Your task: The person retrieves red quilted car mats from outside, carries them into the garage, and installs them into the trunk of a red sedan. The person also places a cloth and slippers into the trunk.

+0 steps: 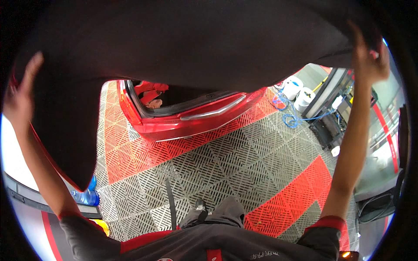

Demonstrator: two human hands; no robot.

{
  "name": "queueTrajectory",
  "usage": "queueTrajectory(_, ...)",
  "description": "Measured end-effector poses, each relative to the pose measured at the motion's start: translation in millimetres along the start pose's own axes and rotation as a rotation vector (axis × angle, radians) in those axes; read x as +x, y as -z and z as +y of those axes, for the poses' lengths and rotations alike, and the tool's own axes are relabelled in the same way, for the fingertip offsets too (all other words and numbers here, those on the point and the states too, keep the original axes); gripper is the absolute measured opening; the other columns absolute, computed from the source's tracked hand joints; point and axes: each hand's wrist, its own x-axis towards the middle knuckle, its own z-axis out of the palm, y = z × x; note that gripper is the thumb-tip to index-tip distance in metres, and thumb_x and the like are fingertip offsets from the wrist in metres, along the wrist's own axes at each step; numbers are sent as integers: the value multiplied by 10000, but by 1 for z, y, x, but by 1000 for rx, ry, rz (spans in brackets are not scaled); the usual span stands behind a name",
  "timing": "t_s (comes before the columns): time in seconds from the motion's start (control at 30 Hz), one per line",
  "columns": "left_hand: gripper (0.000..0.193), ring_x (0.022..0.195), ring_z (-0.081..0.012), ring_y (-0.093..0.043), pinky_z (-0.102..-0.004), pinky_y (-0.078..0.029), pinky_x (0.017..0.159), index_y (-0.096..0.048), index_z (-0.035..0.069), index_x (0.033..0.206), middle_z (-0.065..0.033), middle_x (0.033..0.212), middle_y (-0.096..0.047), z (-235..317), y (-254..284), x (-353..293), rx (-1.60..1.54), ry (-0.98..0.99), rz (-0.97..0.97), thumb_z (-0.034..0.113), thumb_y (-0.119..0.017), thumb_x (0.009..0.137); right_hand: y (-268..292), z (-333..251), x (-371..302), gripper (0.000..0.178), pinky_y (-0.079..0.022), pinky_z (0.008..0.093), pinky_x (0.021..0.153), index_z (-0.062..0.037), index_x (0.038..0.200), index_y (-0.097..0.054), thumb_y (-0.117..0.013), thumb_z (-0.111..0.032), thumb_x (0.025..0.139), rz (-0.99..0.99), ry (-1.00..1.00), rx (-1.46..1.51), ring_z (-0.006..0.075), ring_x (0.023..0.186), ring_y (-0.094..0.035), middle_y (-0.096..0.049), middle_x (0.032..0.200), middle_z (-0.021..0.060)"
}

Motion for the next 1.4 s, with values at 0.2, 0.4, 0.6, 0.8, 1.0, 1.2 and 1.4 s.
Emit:
queueTrajectory(0.2, 128, 697, -328, -580, -417, -476, 648, -608, 52, 782, -126, 728, -589, 215, -137, -81, -297, 14, -209, 47, -618, 655, 19, 29, -258, 143, -429, 465, 725, -94, 803, -597, -632, -232, 786, -400, -108, 374, 327, 782, -562, -576, 799, 136)
queueTrajectory(0.4, 242, 644, -220, -483, -350, -405, 574, -531, 89, 727, -35, 681, -468, 328, -301, -130, -439, 70, -552, 66, -646, 515, 14, -6, -487, 119, -395, 354, 794, -103, 781, -677, -594, -67, 704, -899, -722, 435, 231, 861, -544, -587, 783, 59)
queueTrajectory(0.6, 247, 722, -259, -514, -369, -421, 613, -565, 88, 754, -55, 735, -511, 364, -394, -177, -424, 369, -649, 60, -674, 534, -24, -53, -615, 744, -239, 381, 1086, -113, 1370, -394, -460, 165, 683, -1045, -1631, 110, 325, 1372, -173, -116, 1482, 207)
queueTrajectory(0.8, 262, 717, -261, -537, -352, -430, 648, -652, 77, 792, -58, 737, -569, 372, -414, -190, -380, 826, -505, 35, -699, 537, -15, -30, -689, 835, -459, 480, 896, -74, 1416, -173, -578, -448, 788, 155, -3056, 571, 348, 1047, -495, -337, 1294, 216)
queueTrajectory(1.0, 607, 1093, -348, -435, -449, -318, 947, -517, 33, 1110, -166, 1118, -498, 381, -406, -187, 66, 1158, -373, 146, -754, 562, -62, 23, -692, 589, -415, 454, 943, -54, 1212, -490, -590, -404, 749, -711, -2860, 999, 285, 1125, -490, -522, 1216, 94)
queueTrajectory(1.2, 803, 1264, -286, -343, -414, -219, 1085, -253, -2, 1368, -161, 1354, -356, 427, -398, -281, -1009, 2066, 1015, 210, -682, 723, -154, 27, -594, 649, -420, 449, 962, -27, 1296, -368, -464, -60, 656, -942, -2550, 1138, 304, 1102, -492, -497, 1210, 123)
queueTrajectory(1.4, 991, 1290, -318, -344, -403, -259, 1073, -242, -90, 1367, -181, 1438, -296, 389, -399, -380, -852, 2523, 1439, 662, -484, 768, -210, 32, -579, 726, -450, 378, 914, -10, 1296, -374, -462, -3, 576, -1078, -2416, 1163, 241, 1008, -536, -533, 1134, 100)
